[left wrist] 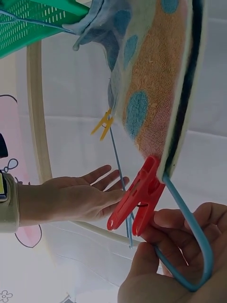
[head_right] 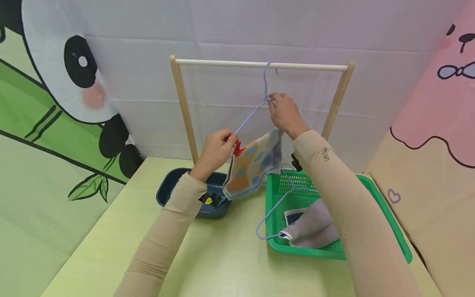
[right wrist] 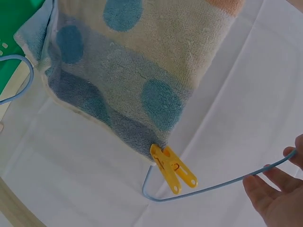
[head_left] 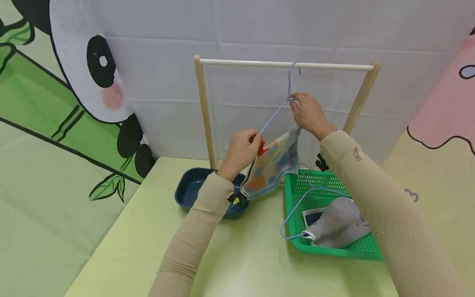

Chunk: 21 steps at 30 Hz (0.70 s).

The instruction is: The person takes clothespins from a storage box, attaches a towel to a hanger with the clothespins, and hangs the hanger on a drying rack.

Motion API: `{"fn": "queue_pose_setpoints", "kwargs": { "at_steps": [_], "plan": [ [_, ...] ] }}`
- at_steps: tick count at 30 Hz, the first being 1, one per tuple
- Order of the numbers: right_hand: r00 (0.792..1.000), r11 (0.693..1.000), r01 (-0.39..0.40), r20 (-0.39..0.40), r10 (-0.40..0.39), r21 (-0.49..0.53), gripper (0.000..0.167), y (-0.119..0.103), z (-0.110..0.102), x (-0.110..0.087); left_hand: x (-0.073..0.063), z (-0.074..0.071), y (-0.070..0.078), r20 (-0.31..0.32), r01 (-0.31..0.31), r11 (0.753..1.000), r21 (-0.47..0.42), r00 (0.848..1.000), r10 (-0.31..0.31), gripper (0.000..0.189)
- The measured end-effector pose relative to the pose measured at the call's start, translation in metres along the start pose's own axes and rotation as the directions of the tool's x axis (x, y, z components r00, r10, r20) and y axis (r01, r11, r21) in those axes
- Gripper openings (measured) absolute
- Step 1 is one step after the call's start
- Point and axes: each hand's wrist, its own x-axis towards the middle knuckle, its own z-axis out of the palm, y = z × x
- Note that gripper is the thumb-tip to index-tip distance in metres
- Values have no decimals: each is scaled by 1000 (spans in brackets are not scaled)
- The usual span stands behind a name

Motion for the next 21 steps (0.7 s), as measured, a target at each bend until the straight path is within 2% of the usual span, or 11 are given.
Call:
{"fn": "queue_pose_setpoints", "kwargs": {
  "at_steps": [6,12,16,21],
  "plan": [
    [1000,1000,14,-3,-14,-15,40,2,0,0,1,1,0,12,14,1000,-13,1000,-13,26],
    [1000,1000,7,-7,-7,-4,42,2,1,-5,-8,-9,-4,27,44,999,8,999,-44,30],
    [1000,1000,-24,0,24,-4,45,3,2,-10,-14,-15,-9,39,39,999,24,998,-39,32],
    [998,999,-52,18,53,-12,49,5,2,-14,-20,-24,-18,57,49,998,41,997,-51,26]
  ]
}}
